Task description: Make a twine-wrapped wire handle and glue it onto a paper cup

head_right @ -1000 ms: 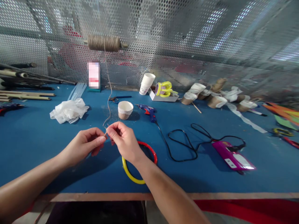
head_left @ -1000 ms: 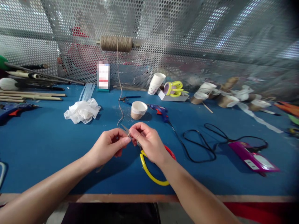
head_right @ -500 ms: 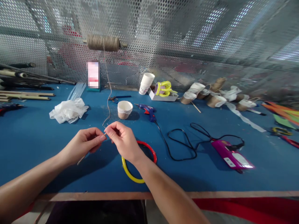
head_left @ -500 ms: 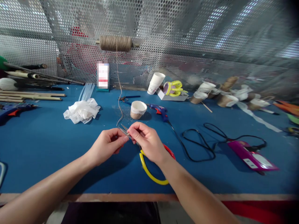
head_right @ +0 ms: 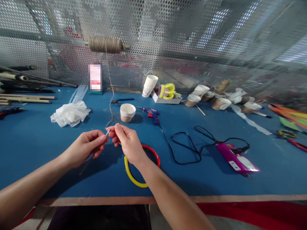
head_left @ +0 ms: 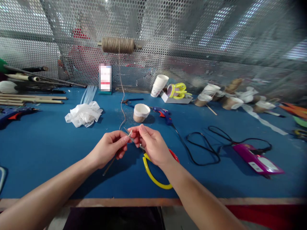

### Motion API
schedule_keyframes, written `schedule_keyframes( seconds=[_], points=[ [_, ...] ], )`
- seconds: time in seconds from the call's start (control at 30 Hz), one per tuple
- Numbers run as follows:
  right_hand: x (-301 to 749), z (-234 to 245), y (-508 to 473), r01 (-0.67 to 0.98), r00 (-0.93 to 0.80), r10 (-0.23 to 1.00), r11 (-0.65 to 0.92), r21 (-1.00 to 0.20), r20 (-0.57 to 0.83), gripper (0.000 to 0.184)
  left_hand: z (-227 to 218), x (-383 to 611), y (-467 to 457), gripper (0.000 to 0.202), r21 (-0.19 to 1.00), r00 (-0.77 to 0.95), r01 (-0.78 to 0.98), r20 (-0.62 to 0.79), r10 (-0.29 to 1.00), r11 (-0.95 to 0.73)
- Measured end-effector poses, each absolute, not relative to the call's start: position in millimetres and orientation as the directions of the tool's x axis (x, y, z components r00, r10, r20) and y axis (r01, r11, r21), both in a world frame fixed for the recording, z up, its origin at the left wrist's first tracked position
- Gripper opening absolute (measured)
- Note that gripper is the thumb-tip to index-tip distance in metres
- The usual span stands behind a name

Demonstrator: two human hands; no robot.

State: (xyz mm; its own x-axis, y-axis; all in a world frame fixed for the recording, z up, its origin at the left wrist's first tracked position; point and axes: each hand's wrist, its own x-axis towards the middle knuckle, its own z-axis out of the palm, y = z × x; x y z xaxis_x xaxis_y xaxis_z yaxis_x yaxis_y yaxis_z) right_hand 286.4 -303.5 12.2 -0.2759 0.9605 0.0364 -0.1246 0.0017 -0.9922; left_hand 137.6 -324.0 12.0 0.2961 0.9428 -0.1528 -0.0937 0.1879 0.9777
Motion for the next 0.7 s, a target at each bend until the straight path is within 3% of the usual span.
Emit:
schedule_keyframes(
  seconds=[0.23, 0.33, 0.43, 0.5, 0.57, 0.7],
  points=[
    [287.5, 14.2, -301.8, -0.161, -0.343, 0.939, -0.1, -0.982, -0.04, 0.038, 11.2, 137.0, -323.5, 0.027, 0.998, 0.172, 0.045, -0.054, 0.984, 0.047],
    [287.3, 14.0, -303.9, 0.034, -0.298, 0.953, 0.068, -0.997, 0.055, 0.029, 11.0, 136.6, -323.9, 0.027, 0.997, 0.15, 0.071, -0.05, 0.987, 0.04],
    [286.6, 12.8, -307.7, 0.269, -0.24, 0.943, 0.293, -0.918, 0.231, 0.019, 11.8, 137.6, -324.9, 0.027, 0.996, 0.172, 0.066, -0.066, 0.983, 0.055],
    [286.4, 12.2, -309.4, 0.329, -0.222, 0.917, 0.39, -0.86, 0.331, 0.018, 12.5, 138.5, -325.6, 0.027, 0.995, 0.21, 0.018, -0.095, 0.973, 0.093],
    [286.7, 12.2, -309.4, 0.321, -0.221, 0.909, 0.411, -0.853, 0.354, 0.018, 13.1, 138.9, -326.1, 0.028, 0.986, 0.266, -0.058, -0.138, 0.954, 0.159],
    [287.4, 12.6, -305.5, 0.171, -0.298, 0.924, 0.3, -0.939, 0.241, 0.023, 13.6, 138.3, -325.8, 0.029, 0.961, 0.307, -0.154, -0.174, 0.936, 0.23]
  ],
)
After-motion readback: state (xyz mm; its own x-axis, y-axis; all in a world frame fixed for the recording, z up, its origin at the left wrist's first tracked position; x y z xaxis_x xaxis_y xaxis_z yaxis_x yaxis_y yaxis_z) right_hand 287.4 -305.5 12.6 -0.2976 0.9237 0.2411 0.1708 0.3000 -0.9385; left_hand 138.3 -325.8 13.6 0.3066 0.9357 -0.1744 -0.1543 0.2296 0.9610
